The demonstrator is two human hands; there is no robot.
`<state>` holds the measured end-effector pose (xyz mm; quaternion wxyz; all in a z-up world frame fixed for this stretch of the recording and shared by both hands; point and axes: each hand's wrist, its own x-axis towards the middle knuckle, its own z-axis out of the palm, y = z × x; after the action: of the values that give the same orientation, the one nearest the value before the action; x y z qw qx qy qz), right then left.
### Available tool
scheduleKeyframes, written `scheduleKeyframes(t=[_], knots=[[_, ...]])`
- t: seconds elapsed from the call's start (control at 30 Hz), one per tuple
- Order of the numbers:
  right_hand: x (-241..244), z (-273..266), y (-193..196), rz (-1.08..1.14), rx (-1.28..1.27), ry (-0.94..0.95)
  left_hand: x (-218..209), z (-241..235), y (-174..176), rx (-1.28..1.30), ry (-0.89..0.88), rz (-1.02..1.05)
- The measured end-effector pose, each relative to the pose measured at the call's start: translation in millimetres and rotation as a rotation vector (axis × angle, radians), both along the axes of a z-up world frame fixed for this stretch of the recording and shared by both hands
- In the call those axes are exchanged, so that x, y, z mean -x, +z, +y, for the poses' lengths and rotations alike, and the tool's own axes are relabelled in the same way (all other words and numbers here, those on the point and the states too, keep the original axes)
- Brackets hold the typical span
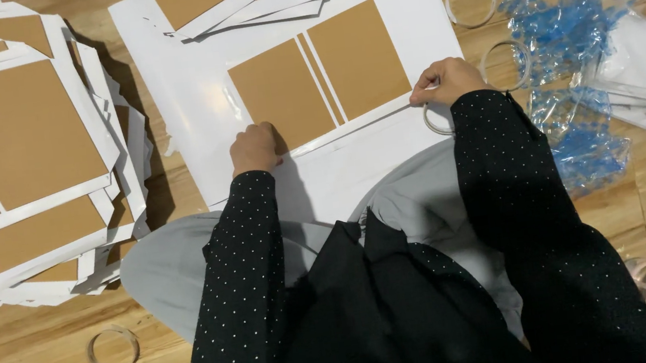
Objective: Applying double-sided tape to cardboard pieces for assembly
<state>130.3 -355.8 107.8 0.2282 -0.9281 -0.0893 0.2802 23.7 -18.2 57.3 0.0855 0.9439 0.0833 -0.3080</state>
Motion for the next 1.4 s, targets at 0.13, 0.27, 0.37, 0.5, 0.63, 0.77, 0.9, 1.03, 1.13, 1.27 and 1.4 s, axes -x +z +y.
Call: scheduleKeyframes(t=[0.13, 0.27, 0.37, 0.5, 0.63, 0.77, 0.9, 1.03, 1.13, 1.27, 1.4], knots=[[-4.2, 0.8, -14.9, 0.007, 0.027, -0.033, 1.5, -3.0, 10.9, -0.007, -0.003, -0.034], [-7.0, -6.5, -32.9, -0.006, -0.028, -0.087, -1.4, -0.8, 7.1, 0.004, 0.001, 0.005], [-7.4, -7.6, -34.8, 0.002, -0.061, -0.085, -1.3, 0.3, 3.8, 0.006, 0.003, 0.001], [-10.1, -8.3, -37.9, 0.027, -0.012, -0.03, -0.5, -0.1, 8.9, 0.024, 0.02, -0.001], [-15.0, -8.2, -52.4, 0.022, 0.042, -0.031, -2.7, -1.5, 11.1, 0.018, 0.026, 0.024], [-15.4, -6.0, -55.5, 0.019, 0.081, -0.037, -2.6, -0.8, 7.3, 0.004, 0.024, 0.022], [-13.4, -0.2, -43.6, 0.018, 0.119, -0.037, -0.4, -3.9, 20.1, 0.007, 0.025, -0.003], [-13.8, 2.1, -44.5, 0.013, 0.141, -0.043, -0.3, -1.8, 11.2, 0.013, 0.031, -0.011], [-11.9, 6.2, -37.3, 0.002, 0.162, -0.03, -1.1, 1.2, -0.8, 0.014, 0.027, -0.005], [-11.0, 8.8, -33.4, -0.003, 0.147, -0.023, 0.3, -0.3, 3.0, -0.001, 0.017, -0.029], [-7.4, 11.5, -30.3, -0.028, 0.14, -0.025, 4.3, -0.3, 5.6, -0.009, -0.009, -0.074]])
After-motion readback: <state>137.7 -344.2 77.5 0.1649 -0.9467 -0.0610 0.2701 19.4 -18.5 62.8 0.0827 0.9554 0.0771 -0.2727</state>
